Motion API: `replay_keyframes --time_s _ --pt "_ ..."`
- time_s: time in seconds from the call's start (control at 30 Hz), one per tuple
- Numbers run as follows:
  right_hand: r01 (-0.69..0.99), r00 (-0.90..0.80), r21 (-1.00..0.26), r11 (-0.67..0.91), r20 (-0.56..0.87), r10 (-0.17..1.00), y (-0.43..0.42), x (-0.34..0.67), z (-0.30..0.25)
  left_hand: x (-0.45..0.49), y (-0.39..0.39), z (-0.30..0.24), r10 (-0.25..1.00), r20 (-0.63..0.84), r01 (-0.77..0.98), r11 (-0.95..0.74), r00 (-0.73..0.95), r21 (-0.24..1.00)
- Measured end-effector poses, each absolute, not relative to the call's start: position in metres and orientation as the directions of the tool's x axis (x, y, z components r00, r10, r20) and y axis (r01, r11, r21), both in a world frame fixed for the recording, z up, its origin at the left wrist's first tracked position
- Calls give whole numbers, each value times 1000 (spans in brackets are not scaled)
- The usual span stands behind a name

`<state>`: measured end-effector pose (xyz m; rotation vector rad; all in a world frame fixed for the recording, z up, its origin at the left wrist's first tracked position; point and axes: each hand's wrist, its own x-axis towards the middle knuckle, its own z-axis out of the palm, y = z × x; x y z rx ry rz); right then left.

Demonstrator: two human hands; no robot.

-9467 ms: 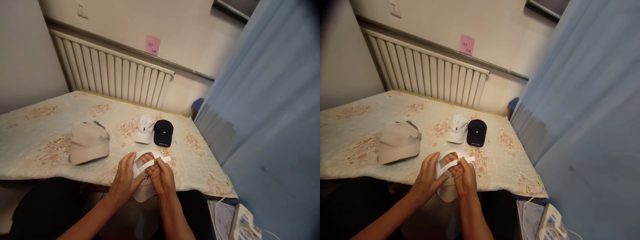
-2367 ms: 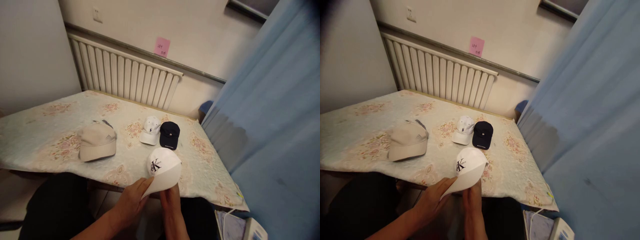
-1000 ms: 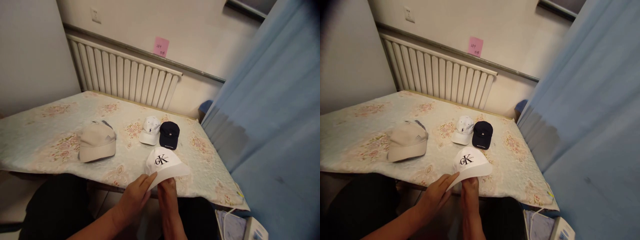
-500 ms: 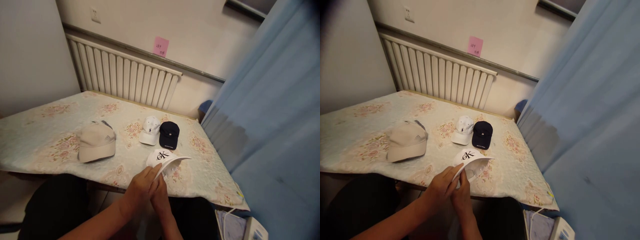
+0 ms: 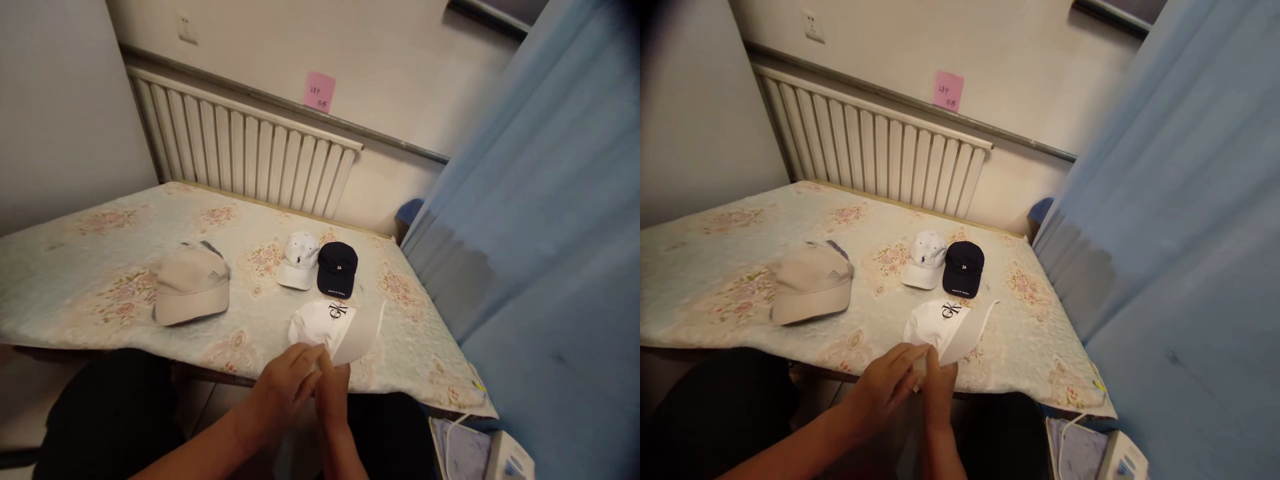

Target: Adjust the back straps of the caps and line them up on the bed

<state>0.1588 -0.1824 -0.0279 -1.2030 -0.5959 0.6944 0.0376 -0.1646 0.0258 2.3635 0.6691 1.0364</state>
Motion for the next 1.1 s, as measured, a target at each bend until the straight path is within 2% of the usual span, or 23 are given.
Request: replay_keyframes --time_s 0.07,0.13,0.27,0.37,0.47,0.53,0.6,0.7,0.83,0.93,1.1 --pt "-241 677 -957 160 -48 735 -182 163 -19 32 -159 16 694 477 292 -685 539 667" --pt "-331 689 -924 191 -98 718 -181 165 -12 27 -151 5 791 400 334 -573 462 748" --pt "-464 658 -830 310 -89 747 -181 167 -4 22 -140 -16 913 262 361 -370 313 856" --pt "-529 603 -779 336 -67 795 -183 167 2 21 -135 -28 962 73 295 -153 264 943" --pt "-589 580 -735 335 -96 809 -184 167 5 19 -134 -33 935 -199 112 173 295 979" --pt "-623 566 -711 326 -122 816 -184 168 5 17 -133 -34 864 -324 -59 373 385 926" --pt "-641 556 -699 317 -138 819 -184 169 3 15 -133 -36 764 -405 -193 556 503 808" --pt "-659 551 -690 300 -170 817 -183 170 2 13 -133 -40 613 -464 -259 740 639 621" --pt "-694 514 -669 265 -203 833 -183 172 2 16 -135 -46 532 -406 -302 808 743 506" --pt "-730 495 -634 254 -235 837 -182 174 1 20 -135 -43 573 -380 -370 791 726 487" --pt "-757 502 -580 301 -221 836 -181 176 -1 21 -130 -41 611 -430 -433 784 665 444"
